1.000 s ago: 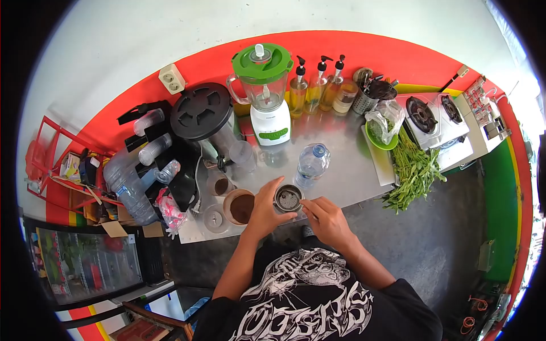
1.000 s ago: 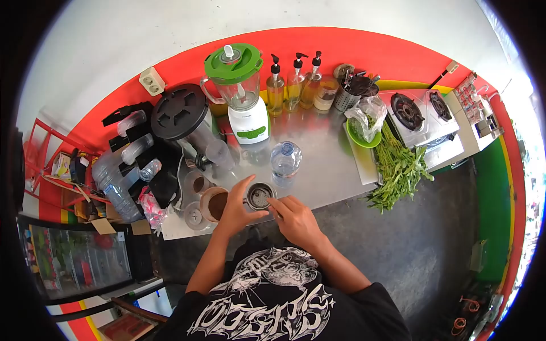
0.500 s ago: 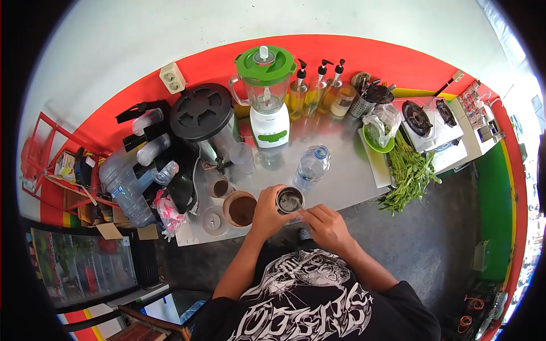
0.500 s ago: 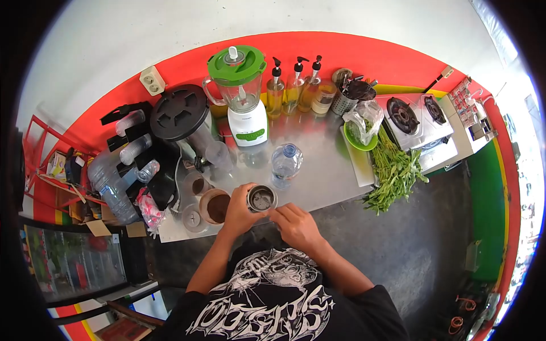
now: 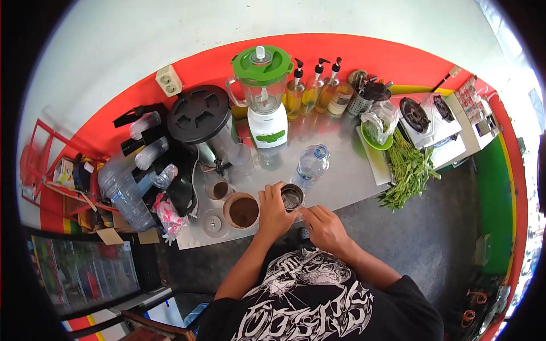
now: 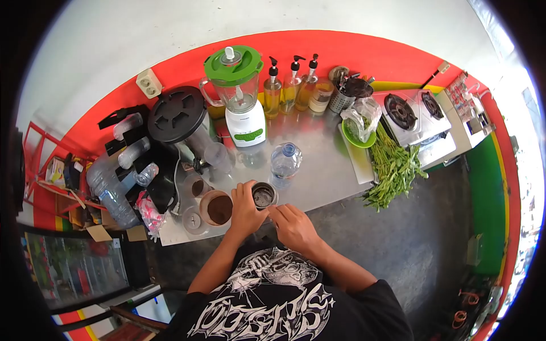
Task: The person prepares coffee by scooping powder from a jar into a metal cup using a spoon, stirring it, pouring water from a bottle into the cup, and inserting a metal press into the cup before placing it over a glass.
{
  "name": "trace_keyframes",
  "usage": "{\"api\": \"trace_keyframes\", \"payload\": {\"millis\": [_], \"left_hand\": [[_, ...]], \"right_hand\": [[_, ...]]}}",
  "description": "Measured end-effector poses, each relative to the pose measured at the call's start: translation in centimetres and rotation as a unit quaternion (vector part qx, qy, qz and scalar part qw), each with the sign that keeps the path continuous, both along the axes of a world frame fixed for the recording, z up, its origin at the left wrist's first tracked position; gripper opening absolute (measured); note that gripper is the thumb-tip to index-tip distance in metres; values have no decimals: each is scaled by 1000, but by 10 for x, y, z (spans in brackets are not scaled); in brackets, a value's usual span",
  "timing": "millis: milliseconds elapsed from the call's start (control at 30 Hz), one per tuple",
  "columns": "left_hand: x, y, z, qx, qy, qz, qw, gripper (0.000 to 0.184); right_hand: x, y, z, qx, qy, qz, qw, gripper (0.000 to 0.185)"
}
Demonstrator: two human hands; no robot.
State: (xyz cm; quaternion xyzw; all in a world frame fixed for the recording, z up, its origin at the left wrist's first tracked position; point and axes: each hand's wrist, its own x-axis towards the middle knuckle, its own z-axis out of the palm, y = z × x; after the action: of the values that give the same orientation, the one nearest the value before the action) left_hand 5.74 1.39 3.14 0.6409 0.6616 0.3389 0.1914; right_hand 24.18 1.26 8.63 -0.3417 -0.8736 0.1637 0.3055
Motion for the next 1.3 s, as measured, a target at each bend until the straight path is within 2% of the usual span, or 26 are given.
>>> {"api": "trace_keyframes", "payload": {"millis": [133,233,333,400,533,600,700,833,1000,1233,1300], "left_hand": [[4,-3,2,0,-4,10,1000,86],[5,-3,1,-3,-33,28,999,85],[-3,-3,-3,-7,-1,-4,1000,87],[-6,-4,-3,-8,-8,-12,1000,87],[-5,-6,1,-15,-42,-14,999,86],[-7,-8,0,-4,-60,-17,998,85],[-9,-13,-6,12,-89,-24,996,83],[-11,-16,-12,14,-111,-24,993,83],[-5,-18,-13,30,-91,-10,995,83],[-6,-12,-3,1,-91,-10,996,90],[-7,-12,-5,-12,-119,-17,993,92]], "right_hand": [[1,-5,4,20,-28,-25,999,37],[-2,-2,0,26,-44,4,999,38],[1,6,1,-30,27,46,998,37],[7,8,7,-79,46,-10,996,34],[14,12,7,-88,43,-7,995,31],[19,10,14,-121,29,45,991,31],[19,10,18,-115,32,-12,993,31],[16,4,17,-110,23,17,994,30],[14,2,15,-163,87,-36,982,23],[3,34,32,-171,69,-41,982,16],[-5,44,35,-183,39,5,982,15]]}}
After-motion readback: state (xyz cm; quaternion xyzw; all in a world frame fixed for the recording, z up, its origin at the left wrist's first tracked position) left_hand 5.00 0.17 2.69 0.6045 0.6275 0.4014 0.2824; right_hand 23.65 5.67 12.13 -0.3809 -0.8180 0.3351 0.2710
